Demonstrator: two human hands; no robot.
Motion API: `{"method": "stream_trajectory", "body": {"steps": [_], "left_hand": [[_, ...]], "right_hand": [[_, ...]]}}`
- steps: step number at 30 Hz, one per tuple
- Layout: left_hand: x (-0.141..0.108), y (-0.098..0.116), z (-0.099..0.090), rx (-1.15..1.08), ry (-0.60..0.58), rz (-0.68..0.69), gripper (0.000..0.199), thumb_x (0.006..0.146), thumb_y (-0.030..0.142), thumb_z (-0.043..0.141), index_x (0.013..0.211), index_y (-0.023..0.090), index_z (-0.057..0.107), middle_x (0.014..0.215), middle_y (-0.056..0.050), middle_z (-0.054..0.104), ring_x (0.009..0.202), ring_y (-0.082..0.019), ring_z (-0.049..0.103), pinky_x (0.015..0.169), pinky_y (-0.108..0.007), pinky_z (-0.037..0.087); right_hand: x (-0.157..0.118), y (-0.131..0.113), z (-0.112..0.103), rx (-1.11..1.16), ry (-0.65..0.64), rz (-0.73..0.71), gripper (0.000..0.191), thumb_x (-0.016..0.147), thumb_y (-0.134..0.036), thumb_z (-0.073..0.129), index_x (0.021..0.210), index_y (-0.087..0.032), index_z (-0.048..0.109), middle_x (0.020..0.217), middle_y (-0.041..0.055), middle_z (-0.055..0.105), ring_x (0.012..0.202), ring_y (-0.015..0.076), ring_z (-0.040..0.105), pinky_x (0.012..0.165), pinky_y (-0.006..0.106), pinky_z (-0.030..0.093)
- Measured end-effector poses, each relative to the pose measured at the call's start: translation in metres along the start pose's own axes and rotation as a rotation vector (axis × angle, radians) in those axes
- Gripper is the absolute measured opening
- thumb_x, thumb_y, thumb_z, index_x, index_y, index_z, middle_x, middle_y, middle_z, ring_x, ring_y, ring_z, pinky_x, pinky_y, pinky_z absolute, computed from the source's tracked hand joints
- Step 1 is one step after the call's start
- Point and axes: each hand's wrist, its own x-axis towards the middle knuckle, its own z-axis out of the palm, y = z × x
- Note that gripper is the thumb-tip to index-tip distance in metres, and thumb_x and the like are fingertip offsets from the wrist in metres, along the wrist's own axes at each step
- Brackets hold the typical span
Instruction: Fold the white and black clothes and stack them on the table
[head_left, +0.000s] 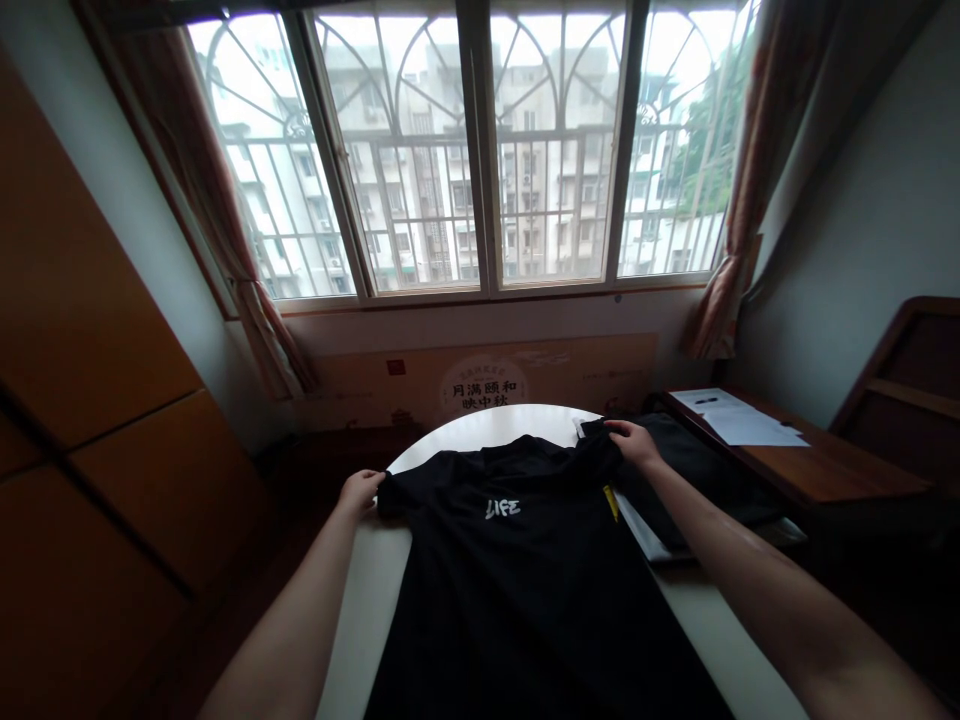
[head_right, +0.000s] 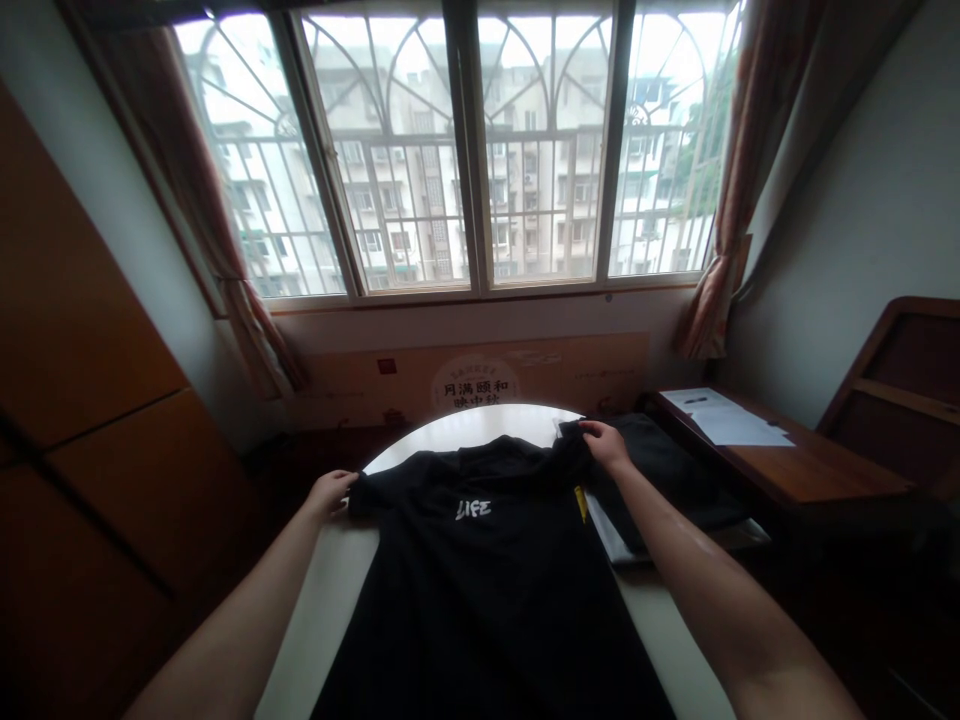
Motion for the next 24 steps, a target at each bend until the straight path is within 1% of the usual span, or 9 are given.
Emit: {"method": "stream_trajectory", "body": {"steps": [4, 8, 11, 13, 16, 17, 19, 22, 24], "left_hand": [[0.003, 0.012, 0.004, -0.253, -0.024, -0.053, 0.008, 0.083, 0.026, 0.061, 0.081, 0.019, 0.058, 0.068, 0.0, 0.062, 0.06, -0.015, 0.064, 0.061, -0.03, 0.058], [0.006, 0.023, 0.006, -0.399, 0.004, -0.055, 0.005, 0.089, 0.025, 0.056, 0.09, 0.02, 0.056, 0.074, 0.002, 0.059, 0.059, -0.012, 0.061, 0.06, -0.028, 0.057], [0.007, 0.027, 0.009, -0.428, 0.013, -0.05, 0.008, 0.091, 0.026, 0.056, 0.094, 0.02, 0.058, 0.075, 0.002, 0.059, 0.058, -0.012, 0.058, 0.056, -0.026, 0.054], [0.006, 0.026, 0.01, -0.422, 0.019, -0.05, 0.009, 0.092, 0.027, 0.055, 0.097, 0.02, 0.059, 0.076, 0.001, 0.059, 0.059, -0.012, 0.058, 0.055, -0.025, 0.053], [0.005, 0.019, 0.012, -0.372, 0.033, -0.072, 0.01, 0.091, 0.027, 0.056, 0.098, 0.02, 0.06, 0.077, 0.0, 0.06, 0.061, -0.013, 0.059, 0.055, -0.024, 0.052], [0.004, 0.015, 0.012, -0.344, 0.038, -0.084, 0.01, 0.091, 0.028, 0.057, 0.097, 0.02, 0.06, 0.076, 0.0, 0.06, 0.061, -0.014, 0.06, 0.055, -0.025, 0.052], [0.001, 0.006, 0.013, -0.276, 0.038, -0.112, 0.01, 0.088, 0.028, 0.059, 0.093, 0.019, 0.06, 0.074, 0.0, 0.06, 0.061, -0.015, 0.06, 0.054, -0.025, 0.052], [-0.005, -0.004, 0.013, -0.163, 0.002, -0.142, 0.01, 0.085, 0.026, 0.062, 0.09, 0.018, 0.059, 0.072, -0.001, 0.062, 0.06, -0.017, 0.062, 0.054, -0.027, 0.053], [-0.008, -0.007, 0.011, -0.082, -0.027, -0.142, 0.012, 0.084, 0.026, 0.063, 0.093, 0.018, 0.059, 0.075, -0.004, 0.065, 0.061, -0.019, 0.065, 0.055, -0.03, 0.055]], "right_hand": [[-0.003, -0.014, -0.005, 0.043, 0.129, -0.061, 0.042, 0.083, -0.032, 0.055, 0.116, -0.017, 0.076, 0.109, 0.0094, 0.08, 0.099, 0.0253, 0.075, 0.092, 0.038, 0.058], [-0.006, -0.026, -0.011, 0.047, 0.251, -0.094, 0.048, 0.085, -0.033, 0.05, 0.125, -0.017, 0.073, 0.121, 0.0112, 0.076, 0.109, 0.0276, 0.072, 0.101, 0.042, 0.054], [-0.01, -0.03, -0.014, 0.046, 0.314, -0.086, 0.06, 0.085, -0.029, 0.049, 0.141, -0.014, 0.062, 0.136, 0.0138, 0.069, 0.12, 0.0282, 0.068, 0.108, 0.043, 0.05], [-0.016, -0.028, -0.017, 0.028, 0.326, -0.06, 0.074, 0.083, -0.03, 0.055, 0.155, -0.015, 0.045, 0.148, 0.0144, 0.06, 0.126, 0.0296, 0.064, 0.111, 0.043, 0.048], [-0.029, -0.019, -0.023, -0.078, 0.266, -0.044, 0.095, 0.08, -0.033, 0.063, 0.165, -0.019, 0.021, 0.16, 0.0134, 0.045, 0.134, 0.0324, 0.059, 0.112, 0.043, 0.047], [-0.033, -0.016, -0.026, -0.13, 0.231, -0.041, 0.099, 0.08, -0.032, 0.064, 0.166, -0.02, 0.016, 0.16, 0.0138, 0.045, 0.133, 0.0331, 0.059, 0.11, 0.042, 0.048], [-0.041, -0.01, -0.032, -0.236, 0.156, -0.016, 0.101, 0.081, -0.028, 0.063, 0.167, -0.02, 0.012, 0.154, 0.0156, 0.053, 0.126, 0.0334, 0.064, 0.105, 0.04, 0.052], [-0.048, -0.006, -0.041, -0.399, -0.012, 0.042, 0.098, 0.082, -0.024, 0.061, 0.166, -0.017, 0.012, 0.14, 0.0155, 0.065, 0.116, 0.0301, 0.07, 0.097, 0.035, 0.054], [-0.048, -0.007, -0.046, -0.505, -0.144, 0.052, 0.087, 0.082, -0.021, 0.06, 0.163, -0.018, 0.029, 0.136, 0.0125, 0.068, 0.117, 0.0272, 0.07, 0.097, 0.031, 0.054]]}}
